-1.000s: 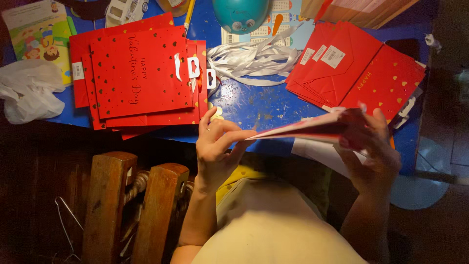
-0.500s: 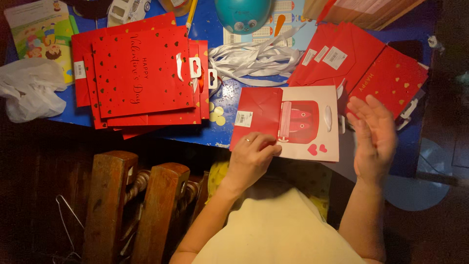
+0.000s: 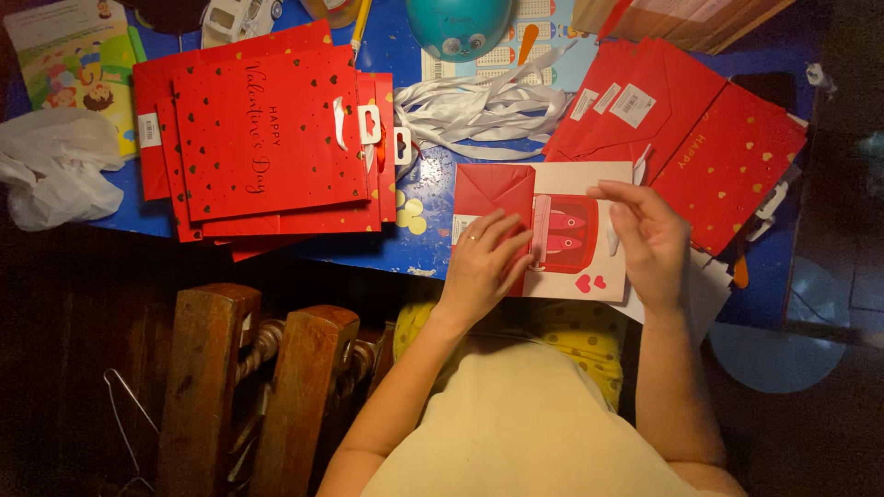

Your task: The person assembles red Valentine's Day gift bags by inserting white ribbons through the handle slots and folding the bag flaps. The person handles multiple bags one at a time, threading ribbons and stacking completed bags on the table.

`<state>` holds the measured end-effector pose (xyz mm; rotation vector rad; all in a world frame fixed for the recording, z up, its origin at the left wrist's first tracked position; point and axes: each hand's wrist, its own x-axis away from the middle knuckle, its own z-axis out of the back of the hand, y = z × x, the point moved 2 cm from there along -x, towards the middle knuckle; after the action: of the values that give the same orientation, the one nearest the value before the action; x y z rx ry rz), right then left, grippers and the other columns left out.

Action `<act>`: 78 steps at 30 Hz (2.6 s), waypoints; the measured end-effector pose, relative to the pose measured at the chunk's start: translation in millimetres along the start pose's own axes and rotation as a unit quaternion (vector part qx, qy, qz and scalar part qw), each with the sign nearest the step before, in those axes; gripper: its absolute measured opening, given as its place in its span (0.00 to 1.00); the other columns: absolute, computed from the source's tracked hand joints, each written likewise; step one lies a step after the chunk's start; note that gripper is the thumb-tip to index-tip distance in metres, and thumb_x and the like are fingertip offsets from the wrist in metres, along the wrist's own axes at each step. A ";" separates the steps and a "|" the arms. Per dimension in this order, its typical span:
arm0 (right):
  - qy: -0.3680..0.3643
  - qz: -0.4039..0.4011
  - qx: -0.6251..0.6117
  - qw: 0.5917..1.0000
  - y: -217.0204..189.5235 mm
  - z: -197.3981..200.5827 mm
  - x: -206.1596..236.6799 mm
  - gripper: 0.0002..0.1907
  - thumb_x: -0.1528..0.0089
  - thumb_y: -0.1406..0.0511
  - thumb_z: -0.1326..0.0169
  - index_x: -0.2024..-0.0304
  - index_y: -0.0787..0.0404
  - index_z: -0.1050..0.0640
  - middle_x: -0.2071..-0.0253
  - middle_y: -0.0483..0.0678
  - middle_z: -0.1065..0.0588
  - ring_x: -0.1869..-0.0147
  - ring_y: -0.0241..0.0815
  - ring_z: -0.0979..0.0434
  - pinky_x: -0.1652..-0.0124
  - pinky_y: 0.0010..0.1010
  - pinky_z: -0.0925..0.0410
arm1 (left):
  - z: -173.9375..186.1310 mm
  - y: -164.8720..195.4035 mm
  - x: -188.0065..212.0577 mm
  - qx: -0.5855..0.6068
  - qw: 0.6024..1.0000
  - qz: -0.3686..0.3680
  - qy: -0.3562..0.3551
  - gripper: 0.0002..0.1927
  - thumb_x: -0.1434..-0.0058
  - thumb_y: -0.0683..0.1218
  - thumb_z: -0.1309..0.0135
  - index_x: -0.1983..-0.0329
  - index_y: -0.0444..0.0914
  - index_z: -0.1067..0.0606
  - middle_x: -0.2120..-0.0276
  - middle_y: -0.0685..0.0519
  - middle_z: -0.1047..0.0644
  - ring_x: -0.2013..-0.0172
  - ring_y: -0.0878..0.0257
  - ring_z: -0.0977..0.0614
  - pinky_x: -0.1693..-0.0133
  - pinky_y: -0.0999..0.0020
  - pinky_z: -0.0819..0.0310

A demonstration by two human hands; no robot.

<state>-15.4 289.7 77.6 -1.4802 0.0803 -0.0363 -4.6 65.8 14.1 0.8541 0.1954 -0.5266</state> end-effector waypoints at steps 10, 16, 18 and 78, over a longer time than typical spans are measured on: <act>-0.052 0.124 0.136 0.982 12.1 -88.7 -137.2 0.10 0.29 0.68 0.47 0.48 0.66 0.20 0.50 0.48 0.19 0.46 0.35 0.21 0.47 0.27 0.30 | -24.6 -16.9 -17.7 -0.129 0.989 0.078 -0.011 0.34 0.36 0.59 0.45 0.29 0.43 0.34 0.28 0.42 0.39 0.27 0.48 0.40 0.30 0.39 0.52; 0.001 0.284 0.226 0.932 -13.2 -148.6 -203.3 0.07 0.31 0.70 0.42 0.51 0.62 0.17 0.59 0.51 0.21 0.57 0.45 0.22 0.56 0.33 0.30 | -17.6 -20.5 -18.2 -0.138 0.985 0.099 0.013 0.28 0.32 0.53 0.47 0.30 0.43 0.31 0.28 0.44 0.36 0.28 0.50 0.37 0.29 0.43 0.48; 0.015 0.344 0.233 0.910 -25.1 -166.5 -217.1 0.07 0.32 0.72 0.40 0.51 0.62 0.17 0.59 0.51 0.22 0.57 0.46 0.21 0.56 0.35 0.30 | -14.7 -20.2 -20.0 -0.125 0.987 0.100 0.016 0.27 0.33 0.52 0.46 0.31 0.42 0.30 0.30 0.43 0.35 0.28 0.48 0.36 0.29 0.42 0.47; -0.025 0.071 0.083 0.994 -28.1 -85.6 -6.6 0.10 0.31 0.74 0.43 0.47 0.66 0.26 0.56 0.44 0.25 0.54 0.31 0.26 0.52 0.22 0.31 | 12.8 -19.1 -18.7 0.606 0.743 0.256 0.127 0.06 0.33 0.40 0.40 0.54 0.34 0.20 0.59 0.53 0.18 0.55 0.67 0.19 0.48 0.70 0.26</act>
<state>-27.8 202.6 98.1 -1.3052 0.1380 0.1062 -31.0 52.6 16.6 2.1919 -0.1916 0.0776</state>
